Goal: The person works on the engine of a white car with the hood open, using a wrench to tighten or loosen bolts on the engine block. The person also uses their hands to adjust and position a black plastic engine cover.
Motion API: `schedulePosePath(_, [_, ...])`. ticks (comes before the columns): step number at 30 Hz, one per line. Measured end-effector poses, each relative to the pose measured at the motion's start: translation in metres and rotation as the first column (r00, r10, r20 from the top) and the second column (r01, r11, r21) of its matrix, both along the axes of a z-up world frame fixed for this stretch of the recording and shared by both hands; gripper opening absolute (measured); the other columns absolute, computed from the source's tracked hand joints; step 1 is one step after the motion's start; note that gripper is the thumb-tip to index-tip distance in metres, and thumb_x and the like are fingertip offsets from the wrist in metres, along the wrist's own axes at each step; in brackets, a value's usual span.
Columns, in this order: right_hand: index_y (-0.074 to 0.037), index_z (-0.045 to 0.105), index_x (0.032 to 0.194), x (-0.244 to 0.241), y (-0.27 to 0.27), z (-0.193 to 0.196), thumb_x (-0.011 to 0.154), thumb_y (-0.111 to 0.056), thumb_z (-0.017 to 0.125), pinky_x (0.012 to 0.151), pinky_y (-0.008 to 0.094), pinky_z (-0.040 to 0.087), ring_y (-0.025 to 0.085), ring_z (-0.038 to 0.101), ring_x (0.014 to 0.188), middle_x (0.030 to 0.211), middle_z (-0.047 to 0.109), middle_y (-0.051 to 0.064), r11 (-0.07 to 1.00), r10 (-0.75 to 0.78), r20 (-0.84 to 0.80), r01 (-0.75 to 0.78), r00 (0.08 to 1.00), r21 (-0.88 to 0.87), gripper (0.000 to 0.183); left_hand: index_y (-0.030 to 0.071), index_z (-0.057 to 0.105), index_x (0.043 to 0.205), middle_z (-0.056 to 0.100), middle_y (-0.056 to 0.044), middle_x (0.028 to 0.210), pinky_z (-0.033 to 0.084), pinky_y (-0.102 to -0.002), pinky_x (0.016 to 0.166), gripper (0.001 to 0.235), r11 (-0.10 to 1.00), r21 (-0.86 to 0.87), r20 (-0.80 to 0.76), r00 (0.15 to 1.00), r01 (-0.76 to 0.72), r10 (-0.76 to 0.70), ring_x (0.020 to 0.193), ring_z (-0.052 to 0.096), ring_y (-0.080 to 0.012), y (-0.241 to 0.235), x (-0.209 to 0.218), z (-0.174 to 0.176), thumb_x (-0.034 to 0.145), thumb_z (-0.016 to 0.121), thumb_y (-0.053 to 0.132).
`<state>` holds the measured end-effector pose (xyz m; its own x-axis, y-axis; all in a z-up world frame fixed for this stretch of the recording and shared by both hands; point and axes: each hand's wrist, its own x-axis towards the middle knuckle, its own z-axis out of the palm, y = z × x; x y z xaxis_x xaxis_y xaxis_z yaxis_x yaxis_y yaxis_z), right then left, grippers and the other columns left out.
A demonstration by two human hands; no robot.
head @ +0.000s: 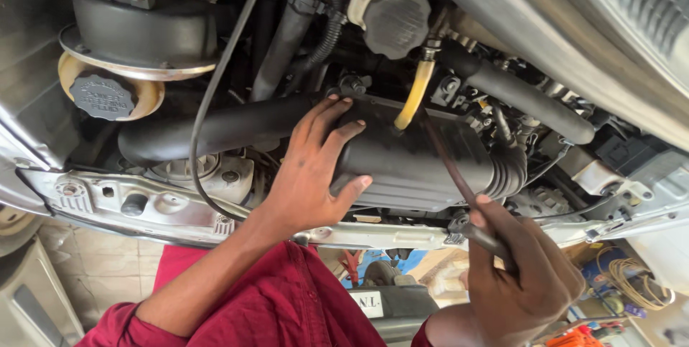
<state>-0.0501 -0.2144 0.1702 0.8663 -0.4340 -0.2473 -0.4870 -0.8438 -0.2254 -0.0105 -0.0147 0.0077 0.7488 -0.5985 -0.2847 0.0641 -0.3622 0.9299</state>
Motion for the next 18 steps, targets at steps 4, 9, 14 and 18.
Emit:
schedulePosePath(4, [0.002,0.076,0.107,-0.024,-0.009,-0.007,0.095,-0.002,0.077,0.052,0.019,0.046,0.013,0.068,0.071,0.095,0.075,0.009,0.984,-0.175,0.012,0.175,0.985,-0.018,0.013,-0.001,0.053,0.137,0.042,-0.027,0.154,0.029,-0.059,0.124,0.064,1.0,-0.001,-0.01,1.0,-0.004,0.004,0.15,0.034,-0.0476,0.001,-0.002,0.002,0.084,0.074,0.029])
schedulePosePath(9, [0.009,0.074,0.116,-0.047,-0.036,-0.02,0.106,0.004,0.066,0.068,0.02,0.053,0.014,0.068,0.074,0.085,0.07,0.014,0.949,-0.309,0.161,0.293,0.937,0.111,0.013,-0.002,0.052,0.138,0.041,-0.029,0.154,0.028,-0.06,0.123,0.066,1.0,0.008,-0.008,1.0,0.002,-0.002,0.15,0.032,-0.049,0.002,-0.001,0.002,0.085,0.074,0.031])
schedulePosePath(14, [0.007,0.072,0.115,-0.045,-0.041,-0.024,0.103,0.002,0.064,0.066,0.02,0.052,0.012,0.067,0.072,0.086,0.07,0.013,0.915,-0.399,0.114,0.388,0.91,0.107,0.015,-0.001,0.053,0.139,0.04,-0.028,0.154,0.026,-0.064,0.123,0.066,1.0,0.007,-0.021,1.0,0.001,-0.001,0.151,0.031,-0.049,0.001,-0.002,-0.007,0.086,0.074,0.034])
schedulePosePath(18, [0.009,0.075,0.108,-0.039,-0.022,-0.009,0.103,-0.001,0.074,0.067,0.025,0.052,0.017,0.067,0.068,0.081,0.07,0.017,0.971,-0.214,-0.168,0.19,0.962,-0.148,0.011,-0.001,0.053,0.141,0.04,-0.029,0.156,0.025,-0.064,0.125,0.068,1.0,0.0,-0.017,1.0,-0.002,0.002,0.153,0.03,-0.0486,0.003,-0.006,-0.005,0.092,0.069,0.043])
